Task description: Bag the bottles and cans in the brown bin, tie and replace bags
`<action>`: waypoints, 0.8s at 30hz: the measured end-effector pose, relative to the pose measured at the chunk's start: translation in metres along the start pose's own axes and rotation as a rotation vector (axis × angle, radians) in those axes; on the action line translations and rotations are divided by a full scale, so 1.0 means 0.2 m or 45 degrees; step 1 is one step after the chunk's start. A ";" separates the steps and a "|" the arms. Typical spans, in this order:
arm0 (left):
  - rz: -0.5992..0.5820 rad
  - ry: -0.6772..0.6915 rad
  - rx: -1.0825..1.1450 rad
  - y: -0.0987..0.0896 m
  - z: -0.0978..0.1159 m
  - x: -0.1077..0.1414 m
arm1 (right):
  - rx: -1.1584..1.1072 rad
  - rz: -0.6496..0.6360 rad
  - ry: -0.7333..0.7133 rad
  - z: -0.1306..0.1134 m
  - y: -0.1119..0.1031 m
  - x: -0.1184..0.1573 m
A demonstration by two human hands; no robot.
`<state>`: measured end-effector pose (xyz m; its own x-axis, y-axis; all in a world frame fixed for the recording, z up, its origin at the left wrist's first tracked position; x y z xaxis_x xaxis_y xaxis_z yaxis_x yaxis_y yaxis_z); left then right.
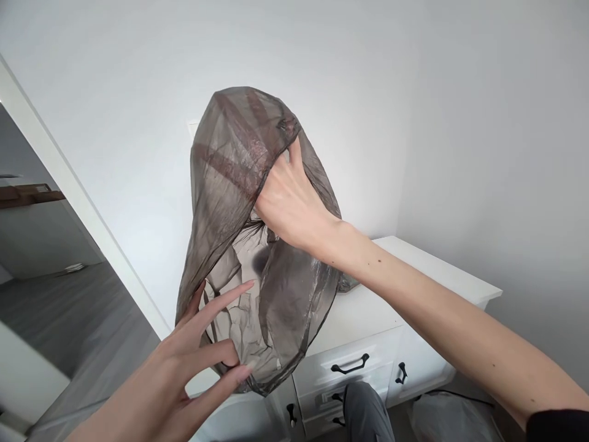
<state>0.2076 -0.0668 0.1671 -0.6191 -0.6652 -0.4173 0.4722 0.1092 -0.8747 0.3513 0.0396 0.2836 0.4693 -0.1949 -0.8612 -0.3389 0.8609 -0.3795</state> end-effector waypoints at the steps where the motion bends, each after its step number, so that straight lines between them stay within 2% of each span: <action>1: 0.006 -0.002 0.009 0.00 -0.02 -0.02 | 0.005 -0.016 -0.016 0.01 0.03 0.00; 4: 0.010 0.007 0.037 0.04 -0.07 -0.08 | 0.008 -0.104 -0.086 0.04 0.15 0.06; 8: -0.021 0.014 0.101 0.11 -0.13 -0.14 | -0.049 -0.305 -0.140 0.05 0.31 0.20; 16: -0.047 -0.097 0.244 0.18 -0.25 -0.12 | -0.509 -0.822 -0.006 0.02 0.51 0.45; 21: -0.071 -0.160 0.327 0.24 -0.37 -0.13 | -0.693 -0.916 -0.091 -0.06 0.62 0.48; 24: -0.063 -0.189 0.364 0.24 -0.42 -0.16 | -0.697 -1.041 -0.110 -0.10 0.77 0.50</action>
<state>0.1969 0.0226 0.1184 -0.5577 -0.7671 -0.3169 0.6136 -0.1240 -0.7798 0.3309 0.1435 0.1321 0.7777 -0.5791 -0.2444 -0.2038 0.1354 -0.9696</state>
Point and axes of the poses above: each hand's wrist, its own x-axis away from the middle knuckle, its own y-axis out of the palm, z = x × y, the point moved 8 cm from there along -x, towards the middle knuckle, and after that the axes turned 13 degrees about x, right-handed, at the moved point
